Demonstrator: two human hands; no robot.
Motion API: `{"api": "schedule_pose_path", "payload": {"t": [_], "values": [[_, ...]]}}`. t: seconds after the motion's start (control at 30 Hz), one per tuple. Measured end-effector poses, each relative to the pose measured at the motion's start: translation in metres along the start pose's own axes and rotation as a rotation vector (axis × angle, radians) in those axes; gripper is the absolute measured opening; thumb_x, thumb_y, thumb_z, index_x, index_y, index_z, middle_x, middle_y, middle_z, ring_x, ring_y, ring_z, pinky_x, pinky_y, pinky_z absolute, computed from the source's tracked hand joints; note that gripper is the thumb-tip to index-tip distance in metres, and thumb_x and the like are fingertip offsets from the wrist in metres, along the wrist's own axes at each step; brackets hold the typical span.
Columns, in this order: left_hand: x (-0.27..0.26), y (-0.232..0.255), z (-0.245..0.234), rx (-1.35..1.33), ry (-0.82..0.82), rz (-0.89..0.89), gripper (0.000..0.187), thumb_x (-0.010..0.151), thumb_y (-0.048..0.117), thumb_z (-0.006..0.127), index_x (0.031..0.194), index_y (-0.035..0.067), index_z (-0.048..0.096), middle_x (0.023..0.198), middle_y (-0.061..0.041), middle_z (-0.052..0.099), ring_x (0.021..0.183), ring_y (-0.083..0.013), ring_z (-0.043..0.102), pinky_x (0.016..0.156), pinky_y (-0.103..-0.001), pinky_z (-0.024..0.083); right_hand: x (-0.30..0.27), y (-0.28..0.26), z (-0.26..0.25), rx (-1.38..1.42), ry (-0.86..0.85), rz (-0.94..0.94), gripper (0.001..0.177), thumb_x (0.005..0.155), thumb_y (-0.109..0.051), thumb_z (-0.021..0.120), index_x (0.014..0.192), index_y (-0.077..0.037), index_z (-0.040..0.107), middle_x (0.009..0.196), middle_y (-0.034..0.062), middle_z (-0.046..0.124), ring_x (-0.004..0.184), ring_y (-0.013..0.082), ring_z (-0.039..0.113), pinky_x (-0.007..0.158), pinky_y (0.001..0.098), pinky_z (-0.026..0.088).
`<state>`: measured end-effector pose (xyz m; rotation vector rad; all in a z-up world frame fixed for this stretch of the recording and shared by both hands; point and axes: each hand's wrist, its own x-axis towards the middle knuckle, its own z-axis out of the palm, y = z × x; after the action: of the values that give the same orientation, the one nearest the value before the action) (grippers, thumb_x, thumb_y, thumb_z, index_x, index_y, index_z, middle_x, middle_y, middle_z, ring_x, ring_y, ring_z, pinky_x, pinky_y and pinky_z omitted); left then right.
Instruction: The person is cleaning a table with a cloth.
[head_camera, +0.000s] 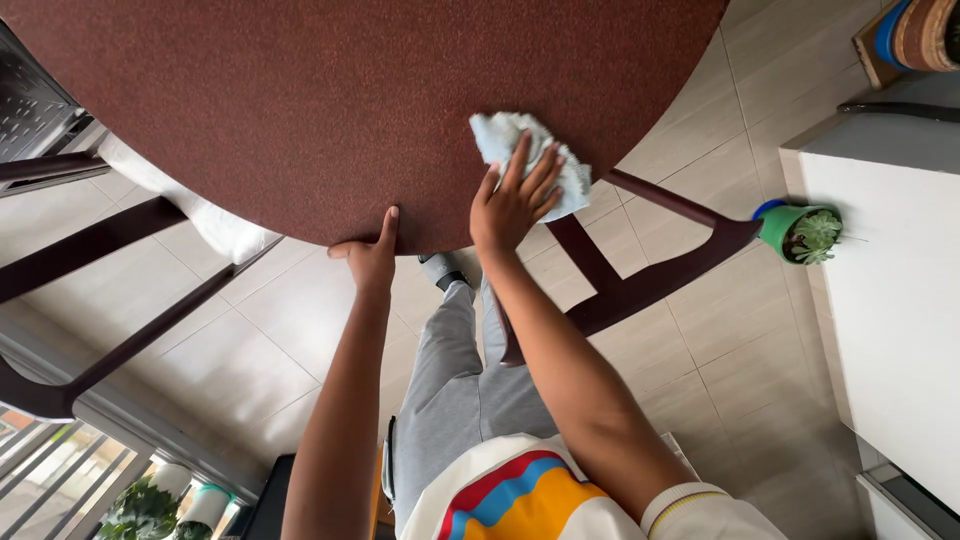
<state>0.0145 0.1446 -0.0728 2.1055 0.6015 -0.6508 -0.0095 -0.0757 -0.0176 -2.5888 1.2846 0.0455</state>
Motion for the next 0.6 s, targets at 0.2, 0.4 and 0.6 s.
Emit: {"api": "schedule_pose_path", "payload": {"t": [0.2, 0.4, 0.6], "values": [[-0.032, 0.077, -0.020, -0.034, -0.108, -0.290, 0.137, 0.070, 0.060, 0.081, 0.141, -0.007, -0.015, 0.143, -0.035, 0.038, 0.122, -0.0407, 0.062, 0.082, -0.038, 0.064, 0.117, 0.022, -0.023, -0.089, -0.010, 0.031, 0.061, 0.114, -0.046, 0.031, 0.169, -0.028, 0.013, 0.175, 0.0140, 0.001, 0.162, 0.0355, -0.002, 0.129, 0.0648, 0.002], [-0.024, 0.062, -0.028, 0.021, -0.219, -0.405, 0.134, 0.078, 0.064, 0.078, 0.149, -0.012, -0.009, 0.152, -0.035, 0.035, 0.128, -0.0455, 0.060, 0.090, -0.043, 0.058, 0.233, 0.064, -0.029, -0.193, -0.015, -0.369, 0.060, 0.119, -0.044, 0.038, 0.171, -0.029, 0.011, 0.176, 0.0114, -0.002, 0.162, 0.0317, -0.003, 0.131, 0.0619, 0.002], [-0.025, 0.072, -0.028, 0.059, -0.238, -0.434, 0.135, 0.078, 0.066, 0.076, 0.151, -0.017, -0.003, 0.158, -0.035, 0.027, 0.141, -0.0453, 0.044, 0.102, -0.050, 0.054, 0.345, 0.063, -0.022, -0.183, -0.018, -0.602, 0.053, 0.120, -0.041, 0.045, 0.165, -0.021, 0.025, 0.167, 0.0185, 0.018, 0.154, 0.0356, 0.011, 0.124, 0.0638, 0.008]]}}
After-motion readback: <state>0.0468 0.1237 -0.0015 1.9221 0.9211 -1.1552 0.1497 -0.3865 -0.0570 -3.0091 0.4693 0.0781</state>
